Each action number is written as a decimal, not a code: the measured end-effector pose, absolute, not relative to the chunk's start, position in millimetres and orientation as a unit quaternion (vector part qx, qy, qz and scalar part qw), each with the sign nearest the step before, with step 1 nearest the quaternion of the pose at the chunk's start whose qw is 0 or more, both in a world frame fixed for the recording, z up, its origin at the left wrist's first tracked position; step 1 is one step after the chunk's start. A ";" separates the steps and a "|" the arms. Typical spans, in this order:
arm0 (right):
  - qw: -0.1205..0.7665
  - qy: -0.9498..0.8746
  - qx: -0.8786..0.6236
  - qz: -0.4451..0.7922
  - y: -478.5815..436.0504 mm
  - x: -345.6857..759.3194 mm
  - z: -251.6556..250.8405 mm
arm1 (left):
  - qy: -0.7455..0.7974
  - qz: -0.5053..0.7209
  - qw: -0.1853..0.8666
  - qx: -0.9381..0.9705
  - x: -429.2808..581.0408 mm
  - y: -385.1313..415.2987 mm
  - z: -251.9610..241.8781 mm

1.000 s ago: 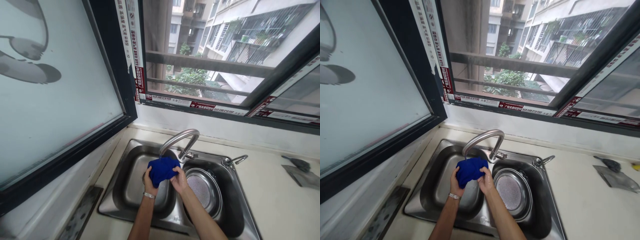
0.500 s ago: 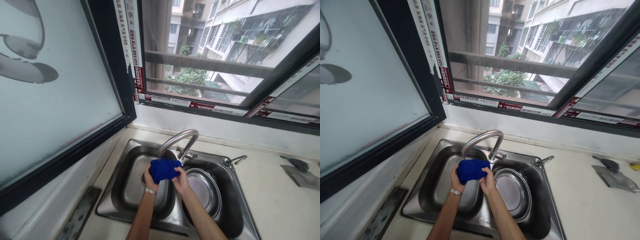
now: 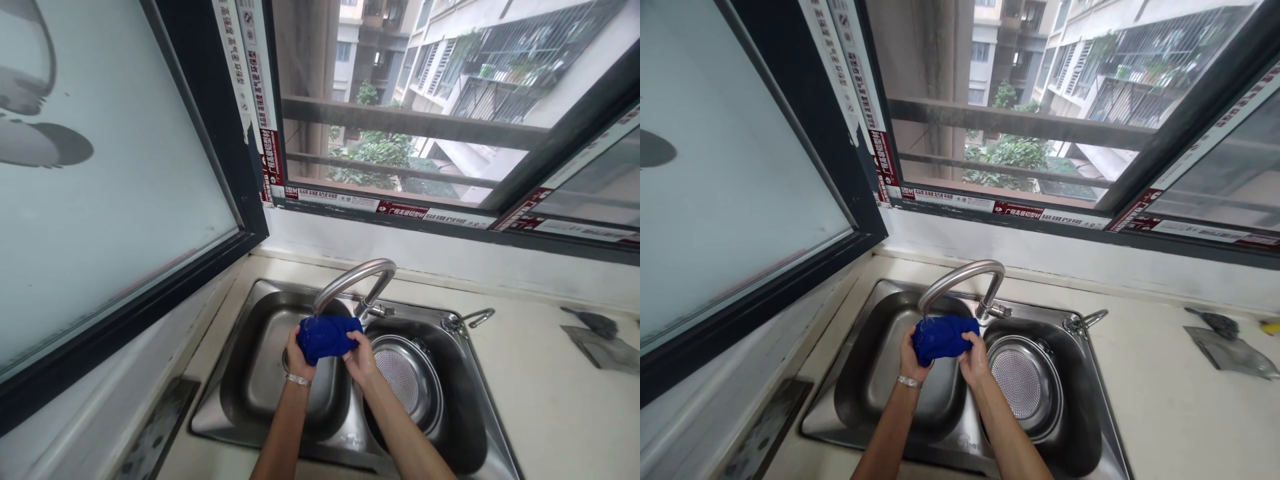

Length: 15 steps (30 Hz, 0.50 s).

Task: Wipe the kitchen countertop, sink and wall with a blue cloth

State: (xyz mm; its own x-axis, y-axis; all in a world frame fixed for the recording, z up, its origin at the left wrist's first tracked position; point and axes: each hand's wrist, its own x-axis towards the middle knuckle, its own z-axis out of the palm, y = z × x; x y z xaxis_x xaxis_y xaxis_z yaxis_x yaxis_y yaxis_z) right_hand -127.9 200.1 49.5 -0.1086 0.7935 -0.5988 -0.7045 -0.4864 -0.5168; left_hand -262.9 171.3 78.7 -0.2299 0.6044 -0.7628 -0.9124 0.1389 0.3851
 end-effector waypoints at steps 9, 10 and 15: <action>0.463 -0.114 -0.448 0.756 178.8 -147.4 63.3 | 0.491 0.636 0.576 -0.151 -264.0 132.6 77.9; 0.460 -0.117 -0.454 0.754 177.3 -150.5 64.5 | 0.496 0.632 0.574 -0.155 -265.7 128.9 75.5; 0.465 -0.114 -0.476 0.738 174.8 -159.0 62.5 | 0.519 0.665 0.524 -0.119 -275.3 114.9 64.0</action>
